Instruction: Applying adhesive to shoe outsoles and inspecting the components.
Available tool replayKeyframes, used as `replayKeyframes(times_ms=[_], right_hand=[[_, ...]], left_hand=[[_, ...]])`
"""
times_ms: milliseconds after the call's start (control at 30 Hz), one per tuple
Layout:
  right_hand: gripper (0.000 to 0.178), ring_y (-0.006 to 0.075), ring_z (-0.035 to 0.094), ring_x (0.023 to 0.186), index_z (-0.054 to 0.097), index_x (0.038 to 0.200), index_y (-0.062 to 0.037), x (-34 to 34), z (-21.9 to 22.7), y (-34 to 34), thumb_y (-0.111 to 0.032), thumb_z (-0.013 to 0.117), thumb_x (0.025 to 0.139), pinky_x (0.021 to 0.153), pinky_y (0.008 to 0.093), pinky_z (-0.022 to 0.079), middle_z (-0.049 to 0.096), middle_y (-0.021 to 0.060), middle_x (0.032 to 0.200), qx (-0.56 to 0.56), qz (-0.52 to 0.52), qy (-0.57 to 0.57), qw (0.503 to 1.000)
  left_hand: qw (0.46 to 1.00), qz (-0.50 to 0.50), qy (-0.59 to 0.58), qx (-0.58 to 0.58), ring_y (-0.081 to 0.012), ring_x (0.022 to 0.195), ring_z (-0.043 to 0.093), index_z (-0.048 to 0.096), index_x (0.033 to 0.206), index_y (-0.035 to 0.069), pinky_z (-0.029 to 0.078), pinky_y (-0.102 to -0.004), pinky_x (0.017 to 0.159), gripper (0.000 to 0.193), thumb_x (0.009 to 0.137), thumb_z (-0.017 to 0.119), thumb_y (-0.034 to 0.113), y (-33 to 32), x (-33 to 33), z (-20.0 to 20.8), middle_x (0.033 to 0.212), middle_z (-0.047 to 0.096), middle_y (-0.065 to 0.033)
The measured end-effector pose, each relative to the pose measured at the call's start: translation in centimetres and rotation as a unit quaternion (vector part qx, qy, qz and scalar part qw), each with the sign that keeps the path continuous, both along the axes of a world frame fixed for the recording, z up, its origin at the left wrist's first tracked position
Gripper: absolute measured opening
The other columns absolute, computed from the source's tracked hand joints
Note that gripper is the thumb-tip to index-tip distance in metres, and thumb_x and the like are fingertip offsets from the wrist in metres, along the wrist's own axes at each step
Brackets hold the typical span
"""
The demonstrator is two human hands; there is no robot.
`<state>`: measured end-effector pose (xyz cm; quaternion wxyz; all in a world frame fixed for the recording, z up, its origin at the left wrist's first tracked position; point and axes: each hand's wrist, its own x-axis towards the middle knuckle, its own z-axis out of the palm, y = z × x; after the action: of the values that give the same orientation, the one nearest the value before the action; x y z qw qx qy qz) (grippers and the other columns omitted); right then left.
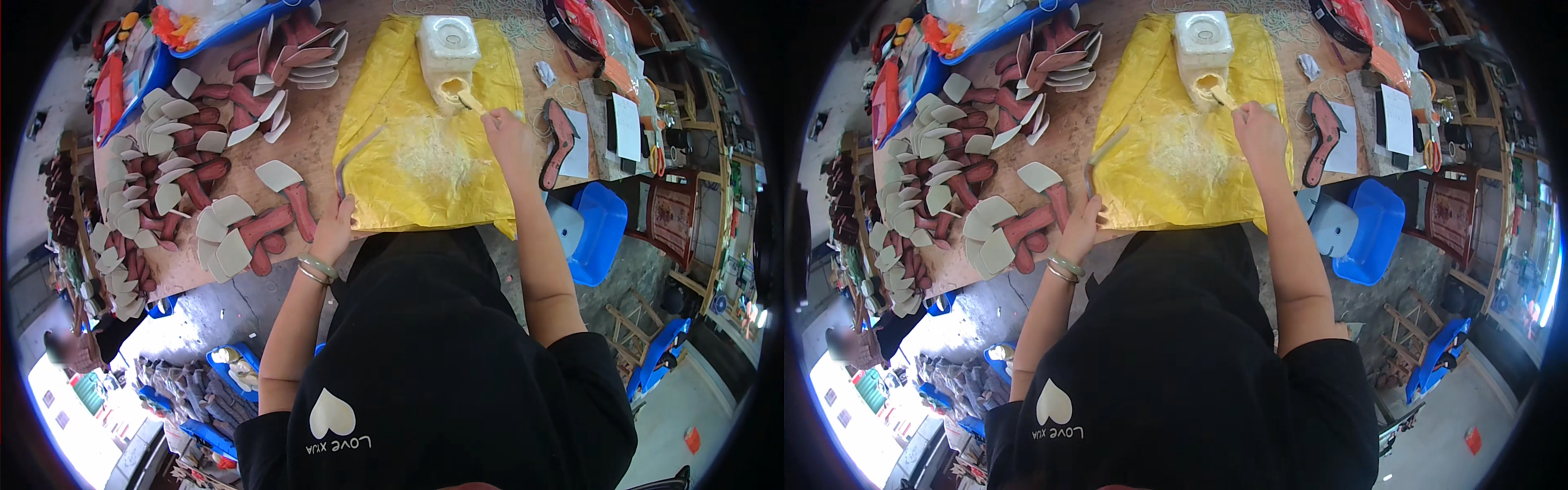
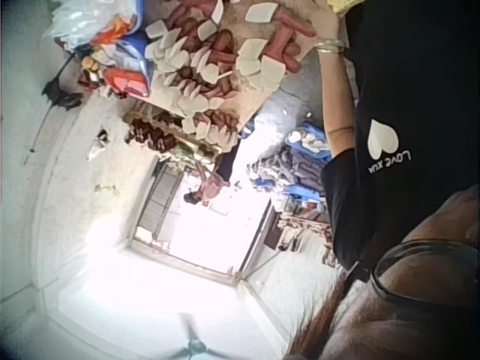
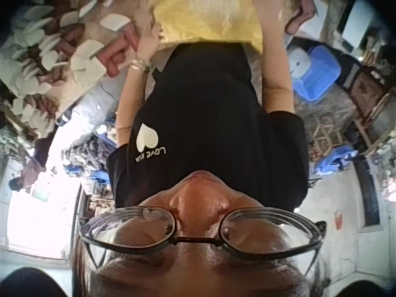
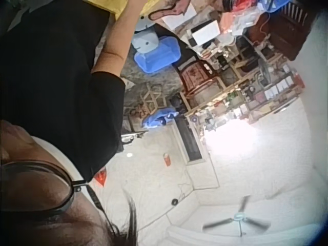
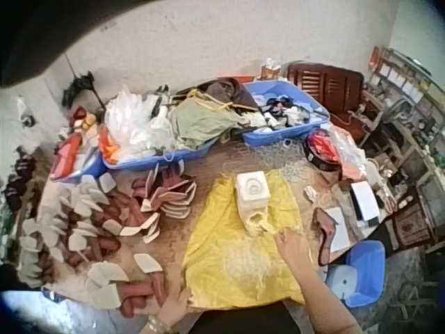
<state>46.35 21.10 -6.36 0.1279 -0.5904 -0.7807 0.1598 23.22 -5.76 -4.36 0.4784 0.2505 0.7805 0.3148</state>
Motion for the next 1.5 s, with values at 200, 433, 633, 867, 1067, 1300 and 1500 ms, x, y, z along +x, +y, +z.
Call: replayKeyframes(times_ms=[200,433,633,867,1067,1300,1500], right_hand=[[0.026,0.0334,0.067,0.074,0.066,0.090,-0.0086,-2.0,-2.3,2.7,-0.032,0.056,0.085,0.068,0.0449,0.052,0.068,0.0161,0.077,-0.002,0.025,-0.038,0.999],[0.024,0.0337,0.066,0.073,0.064,0.088,-0.0080,-1.8,-2.0,1.9,-0.031,0.054,0.086,0.066,0.0460,0.051,0.068,0.0158,0.076,-0.006,0.057,-0.059,0.997],[0.027,0.0299,0.066,0.071,0.067,0.090,-0.0078,0.6,-0.5,-3.7,-0.033,0.059,0.085,0.062,0.0407,0.051,0.067,0.0151,0.078,-0.034,0.042,0.003,0.999],[0.022,0.0102,0.057,0.063,0.068,0.095,-0.0062,-2.0,4.9,-10.2,-0.022,0.073,0.080,0.059,0.0256,0.046,0.064,0.0067,0.070,-0.184,0.106,0.338,0.917],[0.024,0.0051,0.055,0.065,0.069,0.093,-0.0036,0.0,4.4,-7.5,-0.022,0.074,0.079,0.060,0.0238,0.045,0.065,0.0022,0.073,-0.222,0.074,0.294,0.927],[0.027,0.0101,0.059,0.068,0.069,0.094,-0.0052,-1.8,7.7,-2.1,-0.028,0.073,0.079,0.064,0.0262,0.046,0.068,0.0056,0.076,-0.225,0.233,0.229,0.918],[0.024,0.0118,0.064,0.080,0.069,0.092,-0.0027,-7.7,12.6,-0.5,-0.023,0.073,0.079,0.075,0.0248,0.049,0.070,0.0061,0.085,-0.248,0.446,0.139,0.849]], left_hand=[[0.936,0.001,0.332,0.120,-0.0331,0.097,0.055,0.052,0.121,0.003,0.043,-0.0415,0.087,0.054,0.077,0.072,0.026,2.1,1.1,1.2,0.105,0.059,-0.0157],[0.895,0.022,0.412,0.167,-0.0335,0.093,0.053,0.056,0.110,0.003,0.043,-0.0429,0.084,0.049,0.072,0.076,0.025,3.0,0.5,0.7,0.099,0.057,-0.0157],[0.879,0.034,0.448,0.161,-0.0330,0.096,0.051,0.057,0.110,0.003,0.041,-0.0423,0.087,0.048,0.071,0.077,0.023,3.2,0.1,0.1,0.102,0.055,-0.0142],[0.884,0.037,0.435,0.168,-0.0320,0.097,0.051,0.058,0.110,0.003,0.041,-0.0411,0.088,0.049,0.069,0.078,0.022,2.9,0.1,-0.2,0.102,0.055,-0.0136],[0.907,0.009,0.374,0.191,-0.0279,0.097,0.052,0.059,0.110,0.001,0.043,-0.0362,0.086,0.047,0.071,0.078,0.020,1.3,-1.5,0.3,0.102,0.054,-0.0121],[0.911,-0.105,0.293,0.270,-0.0287,0.098,0.052,0.060,0.110,0.003,0.043,-0.0364,0.088,0.050,0.066,0.080,0.015,1.2,-3.6,1.8,0.102,0.056,-0.0119],[0.910,-0.180,0.244,0.281,-0.0286,0.099,0.053,0.061,0.112,0.005,0.043,-0.0355,0.089,0.051,0.065,0.080,0.015,2.1,-3.7,3.4,0.105,0.057,-0.0106]])
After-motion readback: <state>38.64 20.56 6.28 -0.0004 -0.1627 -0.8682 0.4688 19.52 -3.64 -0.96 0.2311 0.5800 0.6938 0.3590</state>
